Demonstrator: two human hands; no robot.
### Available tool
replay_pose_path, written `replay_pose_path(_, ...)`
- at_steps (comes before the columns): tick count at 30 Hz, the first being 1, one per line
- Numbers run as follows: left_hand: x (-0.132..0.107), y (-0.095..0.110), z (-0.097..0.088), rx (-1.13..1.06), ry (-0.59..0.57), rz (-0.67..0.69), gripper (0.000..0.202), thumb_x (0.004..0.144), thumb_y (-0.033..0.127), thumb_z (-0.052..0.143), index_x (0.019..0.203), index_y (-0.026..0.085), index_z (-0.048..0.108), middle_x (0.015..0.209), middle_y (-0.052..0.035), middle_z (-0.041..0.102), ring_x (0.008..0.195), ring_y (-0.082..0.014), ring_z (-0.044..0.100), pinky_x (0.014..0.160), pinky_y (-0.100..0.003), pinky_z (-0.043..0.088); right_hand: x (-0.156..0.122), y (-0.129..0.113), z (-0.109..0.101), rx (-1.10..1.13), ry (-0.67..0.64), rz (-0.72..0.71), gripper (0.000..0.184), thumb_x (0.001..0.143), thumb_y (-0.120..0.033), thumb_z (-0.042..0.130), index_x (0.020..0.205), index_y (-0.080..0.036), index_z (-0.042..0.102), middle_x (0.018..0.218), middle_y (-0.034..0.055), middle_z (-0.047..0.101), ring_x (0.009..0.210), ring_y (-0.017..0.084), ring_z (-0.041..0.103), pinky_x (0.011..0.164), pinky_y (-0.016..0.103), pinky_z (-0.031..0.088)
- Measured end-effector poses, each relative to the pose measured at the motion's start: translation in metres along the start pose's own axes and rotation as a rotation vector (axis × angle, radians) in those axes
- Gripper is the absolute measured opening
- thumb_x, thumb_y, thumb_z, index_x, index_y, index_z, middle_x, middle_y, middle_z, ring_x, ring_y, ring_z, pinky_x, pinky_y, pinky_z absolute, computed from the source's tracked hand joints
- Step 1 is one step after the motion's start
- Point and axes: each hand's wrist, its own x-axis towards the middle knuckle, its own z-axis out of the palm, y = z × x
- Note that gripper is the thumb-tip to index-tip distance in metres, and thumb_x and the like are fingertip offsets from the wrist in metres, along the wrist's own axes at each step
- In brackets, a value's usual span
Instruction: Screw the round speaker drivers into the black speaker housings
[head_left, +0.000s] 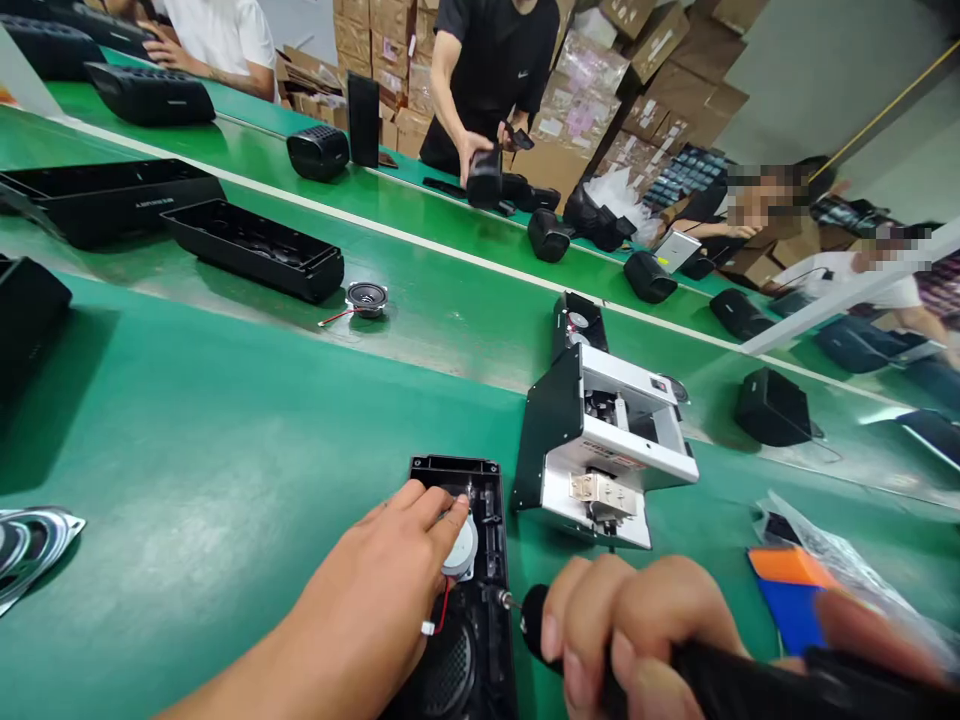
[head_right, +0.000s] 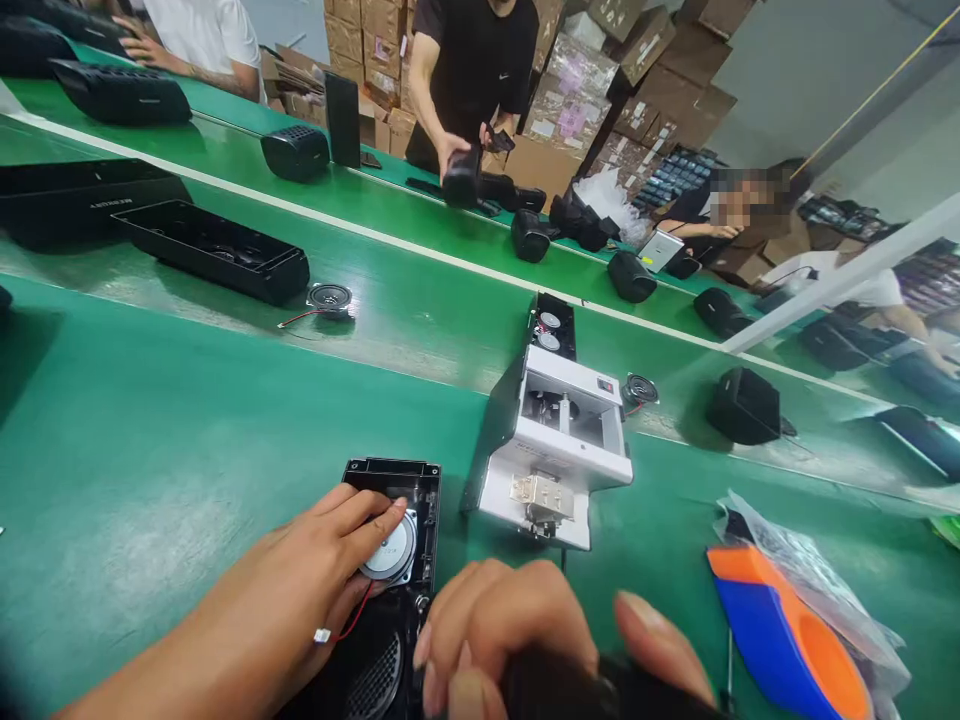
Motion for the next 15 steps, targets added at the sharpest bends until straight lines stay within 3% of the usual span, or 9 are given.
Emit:
replay_pose_path(2,0.000,-0.001,0.000,-0.010,0.003,0.004,0.073,0.093,0.000,0.061,0.164,0.015,0.065,0.147,-0.0189,0.076,0.137,-0.0382,0.073,0.114,-0.056,0.067,-0.004,0.009,0.015,0.002,0.098,-0.005,0.031,0.112,-0.044,0.072,0.087,-0.030,0.061,0.053,-0.0088,0.051,0.036,0.017,0.050,0.035,0.031,0.048)
replay_pose_path(4,-0.001,-0.002,0.000,-0.019,0.012,0.012,0.076,0.091,0.000,0.063,0.165,0.014,0.064,0.147,-0.0185,0.077,0.138,-0.0385,0.072,0.115,-0.056,0.067,-0.006,0.013,0.026,0.010,0.171,-0.016,0.009,0.111,-0.036,0.072,0.106,-0.033,0.065,0.061,-0.0092,0.054,0.040,0.016,0.053,0.039,0.029,0.050)
replay_pose_path(5,-0.001,-0.002,0.000,-0.021,0.010,0.013,0.077,0.089,-0.001,0.063,0.165,0.014,0.064,0.147,-0.0182,0.077,0.138,-0.0384,0.072,0.116,-0.056,0.066,-0.006,0.014,0.030,0.011,0.199,-0.026,0.013,0.112,-0.031,0.071,0.122,-0.036,0.065,0.066,-0.0098,0.055,0.042,0.015,0.053,0.041,0.029,0.052)
replay_pose_path(8,0.001,0.002,-0.004,-0.023,-0.001,-0.005,0.076,0.089,-0.003,0.062,0.163,0.014,0.066,0.148,-0.0178,0.077,0.138,-0.0381,0.072,0.116,-0.056,0.066,-0.006,0.015,0.035,0.036,0.237,-0.044,0.051,0.113,-0.022,0.066,0.155,-0.044,0.048,0.075,-0.0109,0.053,0.048,0.013,0.054,0.048,0.029,0.054)
replay_pose_path(15,0.005,0.011,-0.019,-0.038,-0.129,-0.078,0.072,0.094,-0.002,0.059,0.164,0.015,0.065,0.151,-0.0171,0.075,0.140,-0.0366,0.072,0.118,-0.053,0.065,-0.006,0.021,0.042,0.034,0.227,-0.084,0.050,0.114,-0.020,0.063,0.154,-0.042,0.044,0.076,-0.0116,0.052,0.049,0.011,0.050,0.049,0.027,0.050)
